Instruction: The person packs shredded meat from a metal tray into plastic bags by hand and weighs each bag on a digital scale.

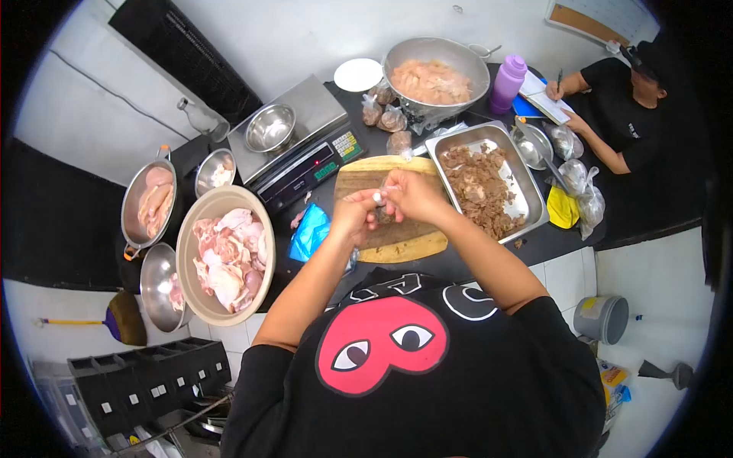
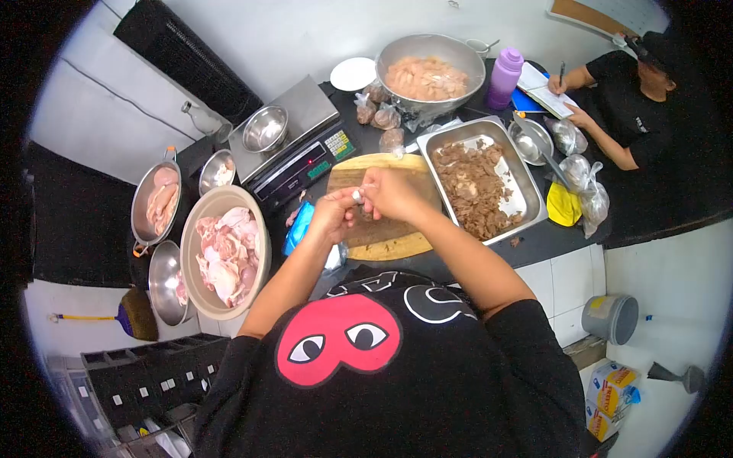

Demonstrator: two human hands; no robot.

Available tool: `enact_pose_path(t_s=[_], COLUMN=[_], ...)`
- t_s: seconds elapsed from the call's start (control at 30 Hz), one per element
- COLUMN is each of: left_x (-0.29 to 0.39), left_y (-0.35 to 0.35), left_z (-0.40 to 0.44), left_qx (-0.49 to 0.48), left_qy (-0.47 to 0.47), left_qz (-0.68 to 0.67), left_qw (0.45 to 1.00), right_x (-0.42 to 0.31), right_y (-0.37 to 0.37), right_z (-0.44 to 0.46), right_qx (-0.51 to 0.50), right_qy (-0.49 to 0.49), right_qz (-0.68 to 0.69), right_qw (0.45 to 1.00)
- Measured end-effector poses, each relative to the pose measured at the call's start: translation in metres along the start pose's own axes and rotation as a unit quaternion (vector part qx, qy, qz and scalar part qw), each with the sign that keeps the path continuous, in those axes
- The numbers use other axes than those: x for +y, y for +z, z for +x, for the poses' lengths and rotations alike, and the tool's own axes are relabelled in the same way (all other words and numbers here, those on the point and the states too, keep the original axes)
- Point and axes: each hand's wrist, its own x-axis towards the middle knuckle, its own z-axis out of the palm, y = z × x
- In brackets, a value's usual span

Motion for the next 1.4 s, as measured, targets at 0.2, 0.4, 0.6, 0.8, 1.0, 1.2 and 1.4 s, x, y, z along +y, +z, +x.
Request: enact_pose_path(t_s=[0.2,0.4,0.6,0.8,1.0,1.2,1.4], left_x=[-0.012,-0.027,-0.032,-0.027,-0.002,0.011,0.018], left_y=[-0.010,-0.029,-0.006,0.002,0.001,-0.005,-0.036], left_z=[0.012,0.021,0.020,0.027,0.012,0.025,0.043], left_qx=[0.040,0.052,0.133,0.167,0.203,0.096,0.139], left_qy=[0.013,0.042,0.100,0.255,0.420,0.379,0.384], left_qz=[-0.253,-0.290,-0.266,-0.132,0.334,0.121,0.090], left_qw=[0.967,0.955,0.950,0.943,0.819,0.912,0.908], right_x=[0.000,0.005,0.008,0.006,-0.005,0.022,0.049], right_y=[0.032,0.039,0.042,0.042,0.033,0.022,-0.002], right_z=[-0.013,-0.014,0.002,0.013,0.011,0.021,0.082], right_qx=[0.118,0.090,0.176,0.190,0.226,0.098,0.149], right_qy=[-0.224,-0.271,-0.248,-0.199,-0.237,-0.171,-0.126], right_qz=[-0.260,-0.290,-0.308,-0.292,-0.384,-0.319,-0.318], right_qw=[0.932,0.913,0.901,0.916,0.863,0.927,0.928])
